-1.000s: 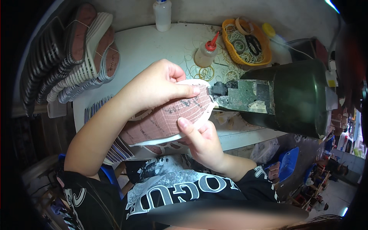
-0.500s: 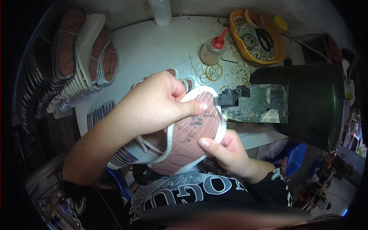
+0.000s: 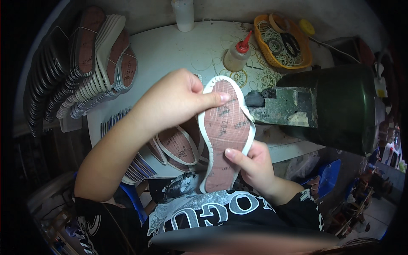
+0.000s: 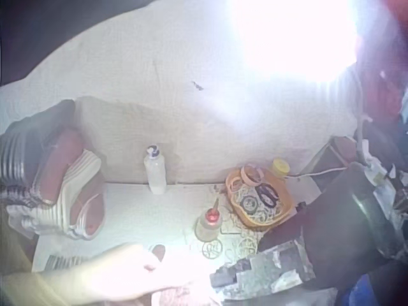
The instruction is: The recorder is assembling shoe components, specifically attaching the upper part to the insole by folding and gluing the edges.
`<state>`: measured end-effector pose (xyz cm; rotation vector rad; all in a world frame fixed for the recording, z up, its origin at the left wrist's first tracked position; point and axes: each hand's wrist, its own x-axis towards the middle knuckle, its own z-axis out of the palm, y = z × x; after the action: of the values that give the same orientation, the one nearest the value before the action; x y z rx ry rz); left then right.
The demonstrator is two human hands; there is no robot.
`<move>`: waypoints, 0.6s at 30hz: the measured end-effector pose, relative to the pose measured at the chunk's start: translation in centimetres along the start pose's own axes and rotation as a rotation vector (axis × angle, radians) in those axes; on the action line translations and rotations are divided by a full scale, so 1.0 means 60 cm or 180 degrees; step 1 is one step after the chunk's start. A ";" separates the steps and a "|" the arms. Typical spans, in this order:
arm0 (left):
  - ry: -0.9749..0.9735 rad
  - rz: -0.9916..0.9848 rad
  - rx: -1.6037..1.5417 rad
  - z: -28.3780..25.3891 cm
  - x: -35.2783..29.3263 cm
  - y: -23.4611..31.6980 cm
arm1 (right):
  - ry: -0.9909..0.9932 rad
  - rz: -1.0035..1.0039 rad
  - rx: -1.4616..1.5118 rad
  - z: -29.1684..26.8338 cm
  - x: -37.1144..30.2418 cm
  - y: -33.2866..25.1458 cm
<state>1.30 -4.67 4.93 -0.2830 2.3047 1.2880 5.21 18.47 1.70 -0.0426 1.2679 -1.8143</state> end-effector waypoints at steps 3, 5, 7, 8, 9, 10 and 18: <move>0.0197 0.0039 -0.0041 -0.007 0.015 -0.008 | 0.0003 -0.0129 0.0196 0.010 0.017 -0.004; 0.0180 0.0029 -0.0248 -0.004 0.026 -0.029 | -0.0016 -0.0194 0.0631 0.012 0.028 -0.006; 0.0214 0.0100 -0.0956 0.002 0.024 -0.036 | -0.0030 -0.0219 0.0717 0.011 0.033 -0.011; 0.0085 0.0045 -0.1236 0.002 0.021 -0.032 | -0.0135 -0.0214 0.0784 0.005 0.036 -0.013; 0.0088 0.0069 -0.1231 0.007 0.014 -0.027 | -0.0244 -0.0204 0.0851 0.002 0.037 -0.015; -0.0112 0.0289 -0.1609 0.015 0.003 -0.021 | -0.0191 -0.0177 0.0880 0.005 0.037 -0.020; -0.0053 0.0362 -0.2254 0.037 -0.011 -0.028 | -0.0264 0.0247 -0.0066 -0.006 -0.020 -0.003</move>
<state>3.23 -3.76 3.03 -0.3682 1.7883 2.1222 5.64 19.56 2.17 -0.0783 1.2138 -1.7158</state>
